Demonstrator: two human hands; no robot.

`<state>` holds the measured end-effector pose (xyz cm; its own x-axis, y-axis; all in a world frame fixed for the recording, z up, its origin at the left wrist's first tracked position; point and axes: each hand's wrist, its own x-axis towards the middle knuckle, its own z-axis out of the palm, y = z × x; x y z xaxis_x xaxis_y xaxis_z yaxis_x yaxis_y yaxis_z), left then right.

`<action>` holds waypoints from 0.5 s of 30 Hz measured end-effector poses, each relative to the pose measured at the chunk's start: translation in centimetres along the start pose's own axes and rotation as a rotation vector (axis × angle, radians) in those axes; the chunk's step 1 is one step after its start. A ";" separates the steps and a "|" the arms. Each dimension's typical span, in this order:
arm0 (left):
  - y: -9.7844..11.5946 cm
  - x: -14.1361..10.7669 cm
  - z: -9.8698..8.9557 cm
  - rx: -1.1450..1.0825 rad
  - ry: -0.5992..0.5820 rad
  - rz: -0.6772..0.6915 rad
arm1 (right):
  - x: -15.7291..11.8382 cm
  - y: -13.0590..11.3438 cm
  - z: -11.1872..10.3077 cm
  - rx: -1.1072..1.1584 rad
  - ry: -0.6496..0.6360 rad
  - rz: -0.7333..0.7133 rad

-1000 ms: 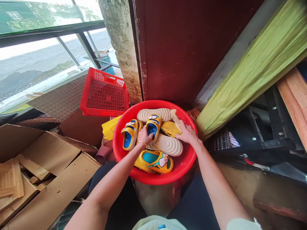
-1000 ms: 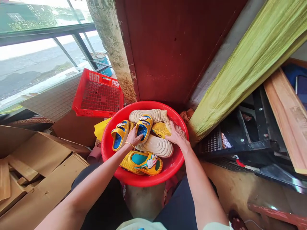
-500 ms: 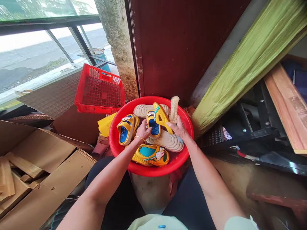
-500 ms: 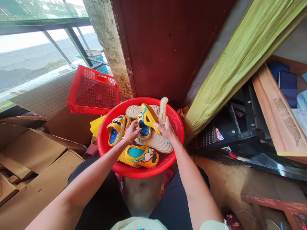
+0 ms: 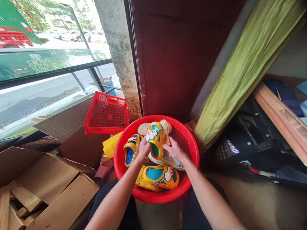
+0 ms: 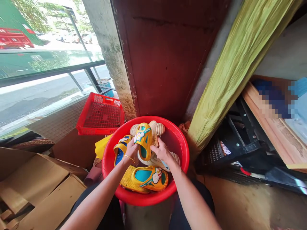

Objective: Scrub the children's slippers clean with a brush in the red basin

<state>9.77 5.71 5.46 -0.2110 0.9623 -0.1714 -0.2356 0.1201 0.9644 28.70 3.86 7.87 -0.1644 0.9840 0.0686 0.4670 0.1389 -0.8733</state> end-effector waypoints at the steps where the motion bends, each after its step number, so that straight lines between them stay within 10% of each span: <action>1: 0.1 0.3 -0.4 0.129 0.041 0.078 | 0.2 -0.1 0.1 -0.093 0.091 -0.036; 6: 0.5 0.7 -1.9 0.829 0.160 0.358 | 0.0 -1.1 0.1 -0.586 0.177 -0.292; 15: 1.0 1.6 -4.1 0.981 0.259 0.458 | -2.1 -0.5 -3.3 -0.939 -0.094 0.003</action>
<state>5.33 6.40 5.33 -0.3049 0.8987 0.3151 0.7434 0.0178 0.6686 31.69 2.06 9.74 -0.2125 0.9771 -0.0084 0.9698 0.2099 -0.1244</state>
